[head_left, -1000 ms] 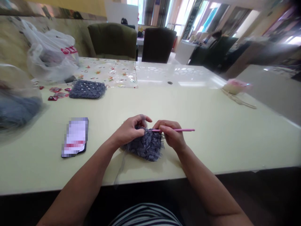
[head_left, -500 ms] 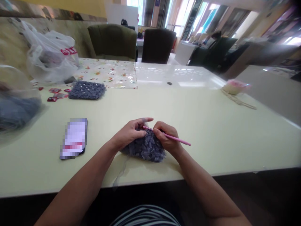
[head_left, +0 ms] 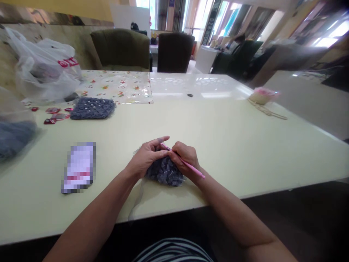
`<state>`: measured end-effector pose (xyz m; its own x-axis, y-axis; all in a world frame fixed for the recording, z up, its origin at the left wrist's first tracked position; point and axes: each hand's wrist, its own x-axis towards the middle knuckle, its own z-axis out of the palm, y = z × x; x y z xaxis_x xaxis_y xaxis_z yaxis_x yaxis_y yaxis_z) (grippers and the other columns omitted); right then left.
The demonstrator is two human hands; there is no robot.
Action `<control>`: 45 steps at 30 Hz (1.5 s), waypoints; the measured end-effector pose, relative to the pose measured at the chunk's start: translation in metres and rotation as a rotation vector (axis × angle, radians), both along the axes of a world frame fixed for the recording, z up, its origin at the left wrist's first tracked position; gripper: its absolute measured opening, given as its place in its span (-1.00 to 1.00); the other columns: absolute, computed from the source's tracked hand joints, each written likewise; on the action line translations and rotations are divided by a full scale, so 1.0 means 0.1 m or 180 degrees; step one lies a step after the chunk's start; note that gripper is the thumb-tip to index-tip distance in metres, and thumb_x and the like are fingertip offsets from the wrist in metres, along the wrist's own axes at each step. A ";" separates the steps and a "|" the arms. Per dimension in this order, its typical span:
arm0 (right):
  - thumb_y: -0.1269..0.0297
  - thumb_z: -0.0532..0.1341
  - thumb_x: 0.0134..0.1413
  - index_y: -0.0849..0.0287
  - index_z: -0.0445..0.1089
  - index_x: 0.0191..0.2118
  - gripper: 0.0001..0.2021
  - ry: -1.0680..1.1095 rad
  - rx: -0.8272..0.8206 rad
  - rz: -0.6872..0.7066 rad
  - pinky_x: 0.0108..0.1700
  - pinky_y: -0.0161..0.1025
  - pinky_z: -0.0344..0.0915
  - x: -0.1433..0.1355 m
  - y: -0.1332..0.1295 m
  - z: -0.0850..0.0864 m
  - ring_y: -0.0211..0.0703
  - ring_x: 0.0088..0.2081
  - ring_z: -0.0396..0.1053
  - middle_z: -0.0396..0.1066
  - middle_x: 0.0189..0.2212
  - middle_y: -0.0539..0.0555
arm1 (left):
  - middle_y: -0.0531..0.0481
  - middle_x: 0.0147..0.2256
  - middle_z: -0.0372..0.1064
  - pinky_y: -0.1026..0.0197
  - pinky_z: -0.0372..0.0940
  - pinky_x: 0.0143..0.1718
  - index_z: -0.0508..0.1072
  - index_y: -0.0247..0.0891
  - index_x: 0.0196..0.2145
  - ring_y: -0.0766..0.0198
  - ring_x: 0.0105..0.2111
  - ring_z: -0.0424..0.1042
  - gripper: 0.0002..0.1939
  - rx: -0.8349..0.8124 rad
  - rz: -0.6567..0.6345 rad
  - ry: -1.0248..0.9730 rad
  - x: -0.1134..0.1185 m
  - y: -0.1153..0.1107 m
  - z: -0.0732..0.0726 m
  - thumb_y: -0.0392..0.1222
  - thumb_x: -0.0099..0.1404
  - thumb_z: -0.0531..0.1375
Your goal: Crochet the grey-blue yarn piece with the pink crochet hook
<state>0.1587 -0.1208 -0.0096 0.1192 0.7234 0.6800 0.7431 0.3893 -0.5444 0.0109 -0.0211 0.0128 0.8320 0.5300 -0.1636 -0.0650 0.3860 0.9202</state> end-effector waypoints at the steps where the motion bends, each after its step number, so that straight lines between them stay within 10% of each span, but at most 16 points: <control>1: 0.23 0.13 0.31 0.14 0.20 -0.46 -0.71 -0.0183 0.0041 0.0010 -0.44 -0.35 0.11 0.01 0.01 0.00 -0.35 -0.51 0.15 0.20 -0.52 -0.05 | 0.04 -0.30 0.42 0.22 0.24 -0.13 0.40 -0.22 0.19 0.34 -0.29 0.39 -0.31 -0.0011 0.0031 0.0005 0.01 -0.02 0.00 -0.22 0.10 0.41; 12: 0.16 0.03 0.40 0.13 0.16 -0.41 -0.69 -0.0929 0.0113 -0.0268 -0.43 -0.35 0.09 0.03 0.06 -0.04 -0.32 -0.49 0.16 0.22 -0.49 -0.04 | 0.09 -0.31 0.38 0.27 0.19 -0.10 0.21 -0.30 0.32 0.36 -0.28 0.34 -0.13 0.0397 0.0535 0.0181 0.08 -0.14 0.03 -0.23 0.08 0.39; 20: 0.23 0.05 0.40 0.12 0.16 -0.45 -0.68 -0.1647 0.0566 -0.1119 -0.41 -0.23 -0.02 -0.10 0.05 -0.05 -0.25 -0.52 0.09 0.21 -0.57 -0.02 | 0.07 -0.38 0.44 0.20 0.25 -0.08 0.45 -0.28 0.12 0.32 -0.31 0.39 -0.36 -0.0195 0.0359 0.0237 0.06 -0.11 -0.01 -0.25 0.05 0.41; 25: 0.16 0.09 0.37 0.13 0.20 -0.43 -0.69 -0.1631 0.0941 -0.0629 -0.37 -0.23 0.08 -0.07 0.02 -0.02 -0.22 -0.46 0.18 0.26 -0.55 0.01 | 0.01 -0.32 0.46 0.20 0.29 -0.13 0.52 -0.30 0.03 0.30 -0.29 0.42 -0.43 -0.0574 -0.0278 0.0232 -0.01 -0.01 0.05 -0.36 0.01 0.39; 34: 0.36 0.19 0.26 0.18 0.35 -0.21 -0.97 -0.1128 0.0638 0.0013 -0.22 -0.23 0.35 -0.01 -0.01 0.04 -0.17 -0.27 0.34 0.43 -0.32 0.12 | -0.01 -0.37 0.49 0.26 0.27 -0.24 0.51 -0.34 0.07 0.32 -0.37 0.41 -0.35 -0.0323 -0.0097 0.0360 -0.09 0.15 0.13 -0.36 -0.05 0.29; 45: 0.41 0.13 0.29 0.19 0.39 -0.34 -0.84 0.0420 -0.0118 0.0813 -0.30 -0.30 0.31 0.09 -0.04 0.14 -0.26 -0.35 0.38 0.41 -0.40 0.06 | -0.07 -0.37 0.56 0.23 0.28 -0.28 0.61 -0.34 -0.15 0.27 -0.39 0.47 -0.56 -0.0141 -0.0186 0.0378 -0.12 0.21 0.08 -0.35 -0.06 0.28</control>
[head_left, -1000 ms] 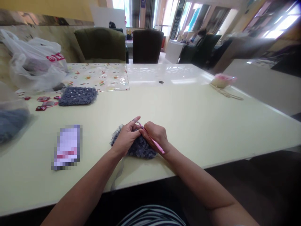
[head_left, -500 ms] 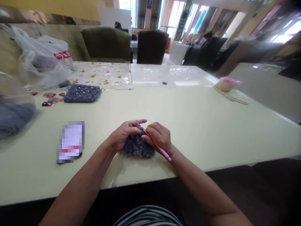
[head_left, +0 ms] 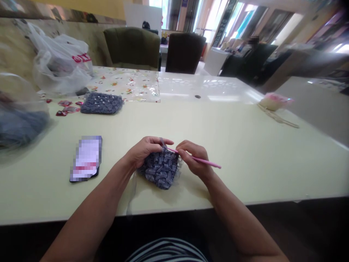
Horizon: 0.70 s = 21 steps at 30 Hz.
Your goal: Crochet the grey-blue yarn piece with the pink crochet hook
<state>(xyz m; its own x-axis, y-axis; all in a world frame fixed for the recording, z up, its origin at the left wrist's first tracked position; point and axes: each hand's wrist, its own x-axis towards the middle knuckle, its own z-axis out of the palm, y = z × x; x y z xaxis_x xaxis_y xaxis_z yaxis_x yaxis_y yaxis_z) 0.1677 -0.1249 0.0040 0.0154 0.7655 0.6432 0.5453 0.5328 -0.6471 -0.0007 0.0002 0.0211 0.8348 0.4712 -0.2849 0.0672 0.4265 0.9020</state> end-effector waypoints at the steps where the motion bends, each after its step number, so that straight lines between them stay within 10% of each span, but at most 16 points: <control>1: 0.39 0.12 0.31 0.19 0.38 -0.35 -0.82 0.0154 -0.0062 0.0040 -0.30 -0.30 0.30 0.01 0.00 0.00 -0.27 -0.36 0.36 0.40 -0.42 0.04 | -0.07 -0.35 0.57 0.23 0.28 -0.26 0.61 -0.33 -0.13 0.28 -0.38 0.48 -0.55 -0.0052 -0.0048 -0.0045 0.01 -0.01 -0.01 -0.34 -0.06 0.31; 21: 0.34 0.14 0.30 0.21 0.42 -0.41 -0.76 0.0488 -0.0295 0.0354 -0.33 -0.28 0.28 0.07 -0.02 0.08 -0.26 -0.39 0.35 0.39 -0.45 0.05 | -0.12 -0.31 0.59 0.23 0.31 -0.28 0.62 -0.35 -0.18 0.23 -0.37 0.52 -0.56 -0.0293 -0.0453 -0.0080 -0.03 0.05 -0.02 -0.32 -0.11 0.36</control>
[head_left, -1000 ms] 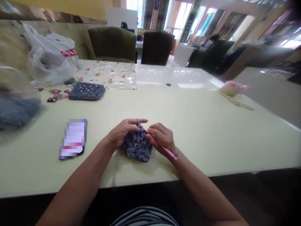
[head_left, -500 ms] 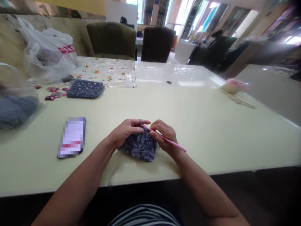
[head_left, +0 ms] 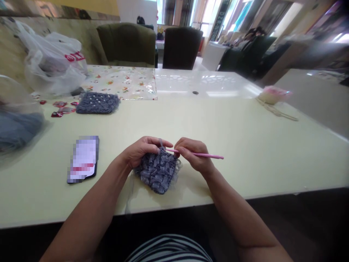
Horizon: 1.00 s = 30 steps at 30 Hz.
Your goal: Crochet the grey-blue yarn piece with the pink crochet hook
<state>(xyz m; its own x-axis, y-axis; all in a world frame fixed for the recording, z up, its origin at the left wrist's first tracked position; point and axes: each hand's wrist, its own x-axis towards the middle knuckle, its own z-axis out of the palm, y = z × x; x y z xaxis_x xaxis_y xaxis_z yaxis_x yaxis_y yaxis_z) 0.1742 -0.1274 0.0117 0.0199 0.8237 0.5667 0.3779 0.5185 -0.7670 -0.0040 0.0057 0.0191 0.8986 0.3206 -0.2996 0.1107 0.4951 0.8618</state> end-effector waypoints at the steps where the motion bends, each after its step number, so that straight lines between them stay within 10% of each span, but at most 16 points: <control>1: 0.33 0.14 0.31 0.21 0.41 -0.40 -0.77 0.0038 0.0002 -0.0031 -0.34 -0.29 0.27 -0.01 0.00 0.00 -0.27 -0.41 0.34 0.38 -0.46 0.04 | -0.11 -0.30 0.58 0.23 0.31 -0.27 0.61 -0.35 -0.17 0.24 -0.36 0.51 -0.56 0.0002 0.0012 -0.0014 0.01 -0.02 -0.01 -0.31 -0.10 0.38; 19: 0.30 0.18 0.28 0.14 0.45 -0.13 -0.88 -0.1398 0.0240 -0.0681 -0.34 -0.32 0.31 -0.08 0.05 -0.14 -0.26 -0.37 0.41 0.43 -0.31 0.07 | 0.03 -0.42 0.36 0.21 0.16 -0.26 0.40 -0.29 -0.40 0.32 -0.39 0.29 -0.81 0.0946 0.0299 -0.0057 0.17 -0.24 -0.15 -0.19 0.07 0.33; 24: 0.37 0.18 0.27 0.14 0.45 -0.23 -0.91 -0.0981 0.0263 -0.0839 -0.32 -0.30 0.31 -0.12 0.05 -0.11 -0.25 -0.37 0.40 0.42 -0.36 0.05 | -0.11 -0.26 0.46 0.05 0.19 -0.04 0.54 -0.28 -0.27 0.12 -0.19 0.38 -0.70 0.2739 -0.0011 0.0261 0.11 -0.13 -0.07 0.03 0.29 0.20; 30: 0.36 0.19 0.27 0.14 0.45 -0.27 -0.90 -0.0572 0.0276 -0.1259 -0.33 -0.28 0.28 -0.08 0.04 -0.13 -0.26 -0.38 0.36 0.40 -0.40 0.01 | -0.15 -0.25 0.50 -0.32 -0.43 0.29 0.61 -0.25 -0.34 0.00 -0.06 0.39 -0.47 0.4092 0.0584 0.0876 0.06 -0.06 -0.05 0.14 0.44 -0.01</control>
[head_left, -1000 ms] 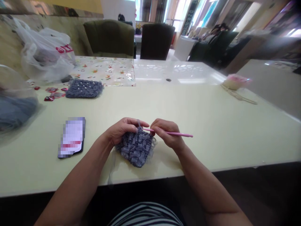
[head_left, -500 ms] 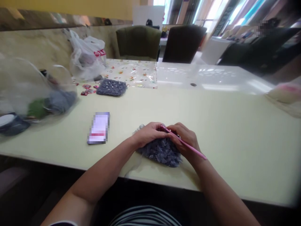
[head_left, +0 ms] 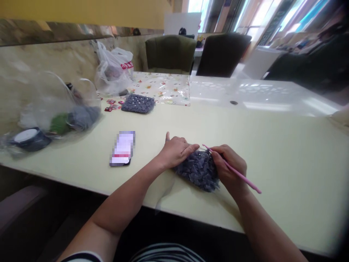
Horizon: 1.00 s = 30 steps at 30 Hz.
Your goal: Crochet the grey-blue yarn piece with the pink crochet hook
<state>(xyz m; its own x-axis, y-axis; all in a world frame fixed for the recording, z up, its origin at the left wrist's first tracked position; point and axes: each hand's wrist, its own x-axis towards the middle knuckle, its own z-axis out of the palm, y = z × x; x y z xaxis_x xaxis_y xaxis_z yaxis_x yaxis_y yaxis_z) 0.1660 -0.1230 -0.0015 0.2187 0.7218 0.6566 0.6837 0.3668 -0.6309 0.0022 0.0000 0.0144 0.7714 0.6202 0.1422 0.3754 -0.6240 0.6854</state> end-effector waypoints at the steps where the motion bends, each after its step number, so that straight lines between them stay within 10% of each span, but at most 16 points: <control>1: 0.36 0.19 0.27 0.14 0.45 -0.27 -0.90 0.0041 -0.0011 -0.0013 -0.33 -0.27 0.28 0.00 0.00 -0.01 -0.25 -0.38 0.36 0.41 -0.39 0.01 | -0.15 -0.22 0.51 -0.28 -0.38 0.31 0.61 -0.25 -0.31 0.02 -0.05 0.40 -0.49 -0.0181 -0.0081 -0.0102 0.00 0.00 0.00 0.11 0.45 -0.01; 5: 0.32 0.19 0.28 0.12 0.47 -0.25 -0.89 0.0151 -0.0062 -0.0004 -0.32 -0.25 0.28 -0.01 0.00 -0.02 -0.24 -0.38 0.36 0.42 -0.39 0.01 | -0.15 0.06 0.46 -0.01 0.04 0.25 0.56 -0.22 -0.03 0.10 0.09 0.37 -0.64 -0.1326 -0.0577 -0.0818 0.02 0.03 -0.02 -0.04 0.43 0.05; 10: 0.33 0.19 0.29 0.11 0.47 -0.23 -0.90 0.0152 -0.0068 0.0165 -0.32 -0.29 0.28 -0.04 -0.01 0.00 -0.28 -0.37 0.36 0.42 -0.38 -0.01 | -0.15 -0.19 0.51 0.04 0.22 0.05 0.49 -0.30 0.09 0.12 -0.11 0.44 -0.53 -0.2138 -0.0662 -0.0963 0.01 0.04 0.00 -0.12 0.24 0.29; 30: 0.24 0.15 0.28 0.23 0.48 -0.31 -0.78 0.0520 -0.0822 0.1145 -0.40 -0.35 0.21 0.17 0.00 0.14 -0.32 -0.42 0.27 0.38 -0.44 0.02 | -0.04 -0.21 0.42 0.21 0.21 -0.14 0.53 -0.27 -0.01 0.26 -0.22 0.35 -0.58 -0.2237 -0.0697 -0.0845 -0.14 0.16 0.10 -0.29 0.13 0.27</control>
<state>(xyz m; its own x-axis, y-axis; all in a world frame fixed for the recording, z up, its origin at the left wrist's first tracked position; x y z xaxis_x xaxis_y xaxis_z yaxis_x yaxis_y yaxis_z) 0.1833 -0.1232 0.0129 0.0102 0.9060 0.4233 0.4260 0.3790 -0.8215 -0.0119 0.0159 0.0242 0.8818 0.4707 -0.0305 0.0619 -0.0514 0.9968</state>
